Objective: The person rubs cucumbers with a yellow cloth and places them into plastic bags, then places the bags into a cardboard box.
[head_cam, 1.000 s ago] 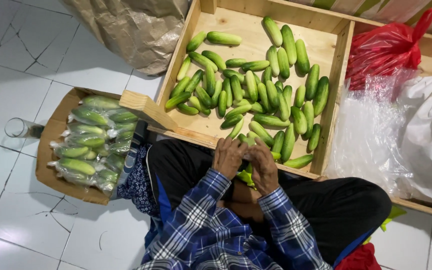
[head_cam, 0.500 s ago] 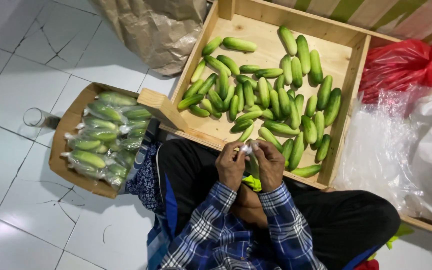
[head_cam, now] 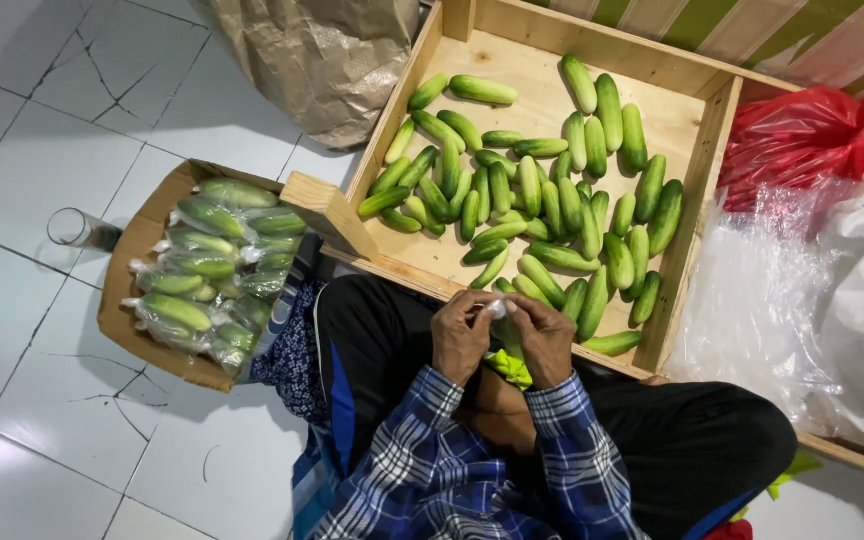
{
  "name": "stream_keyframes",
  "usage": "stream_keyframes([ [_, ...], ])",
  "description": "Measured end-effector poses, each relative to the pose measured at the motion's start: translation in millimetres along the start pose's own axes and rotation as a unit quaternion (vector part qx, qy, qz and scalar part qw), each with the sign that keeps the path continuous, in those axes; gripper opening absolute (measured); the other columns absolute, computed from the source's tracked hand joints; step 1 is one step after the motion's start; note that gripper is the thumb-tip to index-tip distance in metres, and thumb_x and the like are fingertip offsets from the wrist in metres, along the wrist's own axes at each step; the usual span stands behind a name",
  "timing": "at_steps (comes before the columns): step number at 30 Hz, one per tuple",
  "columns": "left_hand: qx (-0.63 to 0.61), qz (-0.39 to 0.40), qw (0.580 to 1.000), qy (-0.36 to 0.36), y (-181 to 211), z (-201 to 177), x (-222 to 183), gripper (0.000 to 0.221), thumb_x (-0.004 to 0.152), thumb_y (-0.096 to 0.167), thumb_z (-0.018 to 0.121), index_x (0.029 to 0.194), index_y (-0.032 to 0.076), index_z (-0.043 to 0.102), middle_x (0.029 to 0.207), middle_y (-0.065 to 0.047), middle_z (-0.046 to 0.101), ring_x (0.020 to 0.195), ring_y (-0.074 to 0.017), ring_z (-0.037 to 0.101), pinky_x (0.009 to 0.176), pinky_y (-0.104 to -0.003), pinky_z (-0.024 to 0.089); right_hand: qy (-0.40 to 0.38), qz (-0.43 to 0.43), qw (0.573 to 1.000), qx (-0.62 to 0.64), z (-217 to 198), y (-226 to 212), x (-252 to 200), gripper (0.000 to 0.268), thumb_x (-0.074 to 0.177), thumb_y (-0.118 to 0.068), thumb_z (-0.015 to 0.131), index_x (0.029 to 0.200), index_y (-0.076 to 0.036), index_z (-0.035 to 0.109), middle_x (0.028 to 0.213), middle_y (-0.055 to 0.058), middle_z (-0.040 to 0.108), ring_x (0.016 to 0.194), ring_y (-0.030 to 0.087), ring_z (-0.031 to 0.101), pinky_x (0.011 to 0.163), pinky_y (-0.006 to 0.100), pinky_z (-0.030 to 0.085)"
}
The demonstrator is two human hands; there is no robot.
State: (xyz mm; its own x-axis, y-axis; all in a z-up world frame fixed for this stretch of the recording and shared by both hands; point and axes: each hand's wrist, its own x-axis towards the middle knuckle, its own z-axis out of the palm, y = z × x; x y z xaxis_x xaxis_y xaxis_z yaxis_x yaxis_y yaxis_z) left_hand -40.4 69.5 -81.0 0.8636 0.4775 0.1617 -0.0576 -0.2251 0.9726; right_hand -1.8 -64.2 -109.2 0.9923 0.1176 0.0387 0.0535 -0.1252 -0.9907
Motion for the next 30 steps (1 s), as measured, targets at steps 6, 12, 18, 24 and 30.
stream_keyframes([
  [6, -0.031, -0.114, 0.993, -0.004, 2.4, -2.8, -0.8, 0.015, 0.079, 0.000, 0.076, 0.089, 0.011, 0.077, 0.088, -0.012, 0.078, 0.080, -0.0280, 0.077, 0.063, -0.033, 0.062, -0.036, -0.038, 0.999, -0.009, 2.4, -14.9, -11.0, 0.028, 0.079, -0.005, 0.087, 0.107, -0.007, 0.082, 0.103, 0.015, 0.079, 0.094, 0.021, 0.074, 0.084, 0.038, 0.059],
  [12, -0.007, -0.100, 0.993, -0.055, -7.7, -2.9, 2.1, 0.019, 0.081, 0.000, 0.074, 0.092, 0.013, 0.083, 0.091, -0.011, 0.078, 0.083, -0.0280, 0.077, 0.064, -0.032, 0.063, 0.016, -0.068, 0.996, -0.057, 4.9, -10.7, -14.2, 0.020, 0.080, -0.006, 0.086, 0.100, -0.009, 0.083, 0.098, 0.013, 0.080, 0.088, 0.023, 0.076, 0.074, 0.033, 0.061],
  [18, 0.046, 0.025, 0.997, -0.052, -11.8, 6.0, -8.3, 0.022, 0.092, -0.002, 0.061, 0.106, 0.002, 0.078, 0.099, -0.019, 0.072, 0.096, -0.0420, 0.071, 0.080, -0.046, 0.060, 0.040, 0.008, 0.995, 0.093, 7.8, 9.2, -16.6, 0.013, 0.086, -0.002, 0.077, 0.100, -0.001, 0.078, 0.115, 0.016, 0.068, 0.107, 0.022, 0.060, 0.091, 0.038, 0.057],
  [24, -0.009, -0.044, 0.998, -0.049, -26.0, 12.2, -18.3, 0.028, 0.091, -0.003, 0.061, 0.106, 0.009, 0.081, 0.102, -0.014, 0.074, 0.100, -0.0361, 0.072, 0.085, -0.041, 0.060, 0.030, 0.189, 0.931, 0.311, 5.5, 28.7, -22.8, 0.008, 0.087, 0.004, 0.070, 0.095, 0.005, 0.069, 0.123, 0.010, 0.054, 0.112, 0.018, 0.054, 0.102, 0.034, 0.046],
  [30, -0.005, -0.133, 0.991, 0.019, -21.7, 18.5, -19.4, 0.021, 0.086, 0.007, 0.072, 0.103, 0.016, 0.078, 0.095, -0.010, 0.079, 0.100, -0.0323, 0.073, 0.080, -0.041, 0.060, -0.060, 0.196, 0.911, 0.357, -0.8, 15.0, -18.3, 0.009, 0.087, 0.005, 0.064, 0.094, 0.008, 0.069, 0.124, 0.016, 0.062, 0.118, 0.026, 0.061, 0.104, 0.038, 0.044],
])
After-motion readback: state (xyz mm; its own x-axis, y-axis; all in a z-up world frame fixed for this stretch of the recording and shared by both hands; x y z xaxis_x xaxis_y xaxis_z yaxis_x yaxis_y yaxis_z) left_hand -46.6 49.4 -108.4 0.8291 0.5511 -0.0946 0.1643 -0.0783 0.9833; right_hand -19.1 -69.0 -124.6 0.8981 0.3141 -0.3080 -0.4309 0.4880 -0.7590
